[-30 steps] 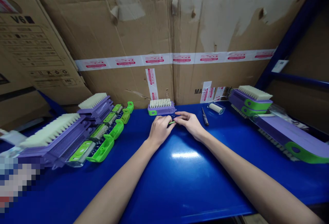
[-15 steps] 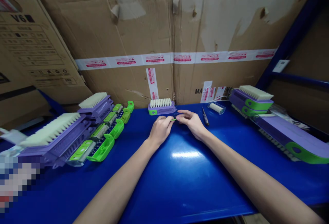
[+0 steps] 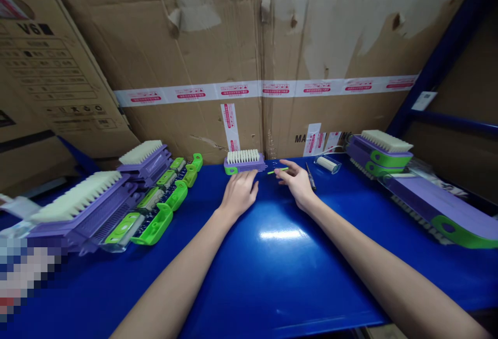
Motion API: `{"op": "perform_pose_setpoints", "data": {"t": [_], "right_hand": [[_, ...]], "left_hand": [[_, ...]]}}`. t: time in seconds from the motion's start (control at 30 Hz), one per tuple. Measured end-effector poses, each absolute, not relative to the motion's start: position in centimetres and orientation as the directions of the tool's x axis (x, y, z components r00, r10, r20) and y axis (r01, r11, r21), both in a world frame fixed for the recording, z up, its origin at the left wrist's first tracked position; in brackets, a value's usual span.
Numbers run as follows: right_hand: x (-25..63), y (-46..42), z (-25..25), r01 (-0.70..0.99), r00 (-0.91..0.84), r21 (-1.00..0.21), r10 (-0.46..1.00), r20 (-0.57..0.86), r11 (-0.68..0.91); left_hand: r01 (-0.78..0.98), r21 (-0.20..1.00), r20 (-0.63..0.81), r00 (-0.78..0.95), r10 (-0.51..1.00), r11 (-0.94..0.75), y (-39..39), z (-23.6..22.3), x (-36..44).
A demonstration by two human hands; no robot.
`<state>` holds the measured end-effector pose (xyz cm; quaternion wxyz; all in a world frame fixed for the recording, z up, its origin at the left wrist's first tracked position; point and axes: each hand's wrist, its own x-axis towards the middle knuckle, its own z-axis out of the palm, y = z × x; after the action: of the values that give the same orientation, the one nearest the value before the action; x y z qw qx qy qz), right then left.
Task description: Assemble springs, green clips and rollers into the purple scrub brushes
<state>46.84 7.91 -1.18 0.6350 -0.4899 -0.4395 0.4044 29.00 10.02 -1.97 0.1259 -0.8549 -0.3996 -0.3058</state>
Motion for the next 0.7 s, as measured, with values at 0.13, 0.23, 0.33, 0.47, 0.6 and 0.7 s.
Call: {"op": "perform_pose_setpoints", "data": {"t": [0.13,0.23,0.33,0.47,0.6,0.7], "right_hand": [[47.7,8.5,-1.4,-0.036,0.394,-0.974,0.899,0.193,0.225],[48.0,8.7,-1.5,0.032,0.407,-0.970,0.883,0.233,0.241],[48.0,8.8,-1.6,0.097,0.406,-0.958,0.868,0.286,0.270],[48.2,8.8,-1.6,0.176,0.455,-0.934,0.816,0.357,0.311],[48.7,8.8,-1.6,0.152,0.527,-0.934,0.772,0.354,0.324],[48.9,8.7,-1.4,0.107,0.558,-0.938,0.761,0.332,0.330]], "left_hand": [[0.846,0.035,0.574,0.419,0.704,-0.532,11.3,-2.1,27.5],[0.874,0.048,0.516,0.392,0.762,-0.483,11.9,-2.4,26.8],[0.889,0.036,0.482,0.384,0.787,-0.456,11.9,-2.4,26.8],[0.909,-0.013,0.493,0.369,0.788,-0.417,11.4,-1.7,27.3],[0.955,0.007,0.521,0.251,0.816,-0.298,11.0,-1.1,27.5],[0.975,0.021,0.525,0.179,0.832,-0.222,10.8,-1.0,27.6]]}}
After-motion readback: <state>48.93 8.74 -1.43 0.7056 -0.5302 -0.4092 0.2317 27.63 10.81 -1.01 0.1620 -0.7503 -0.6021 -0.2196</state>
